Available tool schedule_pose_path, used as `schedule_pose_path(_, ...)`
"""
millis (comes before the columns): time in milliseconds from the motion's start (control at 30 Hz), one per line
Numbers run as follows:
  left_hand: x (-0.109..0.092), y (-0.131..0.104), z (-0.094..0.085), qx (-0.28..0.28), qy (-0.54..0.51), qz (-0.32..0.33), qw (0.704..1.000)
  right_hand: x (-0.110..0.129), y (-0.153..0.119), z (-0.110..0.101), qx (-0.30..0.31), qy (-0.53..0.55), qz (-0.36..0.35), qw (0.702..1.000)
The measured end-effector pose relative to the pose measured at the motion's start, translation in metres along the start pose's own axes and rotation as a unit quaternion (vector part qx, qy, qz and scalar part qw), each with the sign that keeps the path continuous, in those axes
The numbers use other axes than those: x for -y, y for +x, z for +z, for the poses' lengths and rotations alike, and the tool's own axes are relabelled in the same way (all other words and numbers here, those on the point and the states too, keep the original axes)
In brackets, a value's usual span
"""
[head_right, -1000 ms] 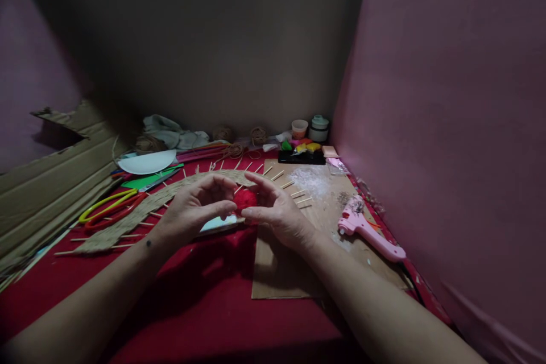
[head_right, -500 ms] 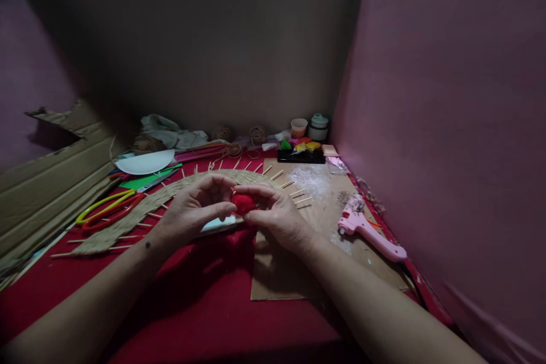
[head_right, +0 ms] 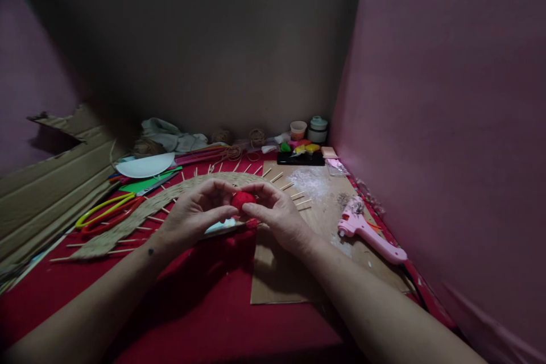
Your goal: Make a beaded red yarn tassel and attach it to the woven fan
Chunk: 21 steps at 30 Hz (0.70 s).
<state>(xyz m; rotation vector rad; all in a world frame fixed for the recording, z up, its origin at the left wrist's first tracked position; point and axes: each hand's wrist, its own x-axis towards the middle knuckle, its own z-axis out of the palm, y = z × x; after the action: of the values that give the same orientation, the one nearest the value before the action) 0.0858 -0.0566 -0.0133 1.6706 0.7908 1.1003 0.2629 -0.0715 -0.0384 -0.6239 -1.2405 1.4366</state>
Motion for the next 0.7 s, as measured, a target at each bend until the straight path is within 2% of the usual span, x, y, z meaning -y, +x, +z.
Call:
schedule_pose_path(167, -0.004, -0.001, -0.004, 0.019, 0.009, -0.023, 1.000, 0.002, -0.001, 0.002, -0.010, -0.015, 0.011, 1.000)
schedule_pose_path(300, -0.004, -0.002, -0.005, 0.020, 0.031, -0.018, 0.999, -0.003, 0.000, 0.000, -0.024, 0.013, 0.007, 1.000)
schedule_pose_path(500, 0.005, -0.003, -0.004, 0.004, 0.077, 0.059, 0.995, -0.004, 0.000, 0.001, -0.041, 0.003, 0.001, 0.999)
schedule_pose_path(700, 0.006, -0.006, -0.003, 0.025, 0.154, 0.136, 0.978, -0.002, 0.000, 0.001, -0.023, -0.035, -0.006, 0.999)
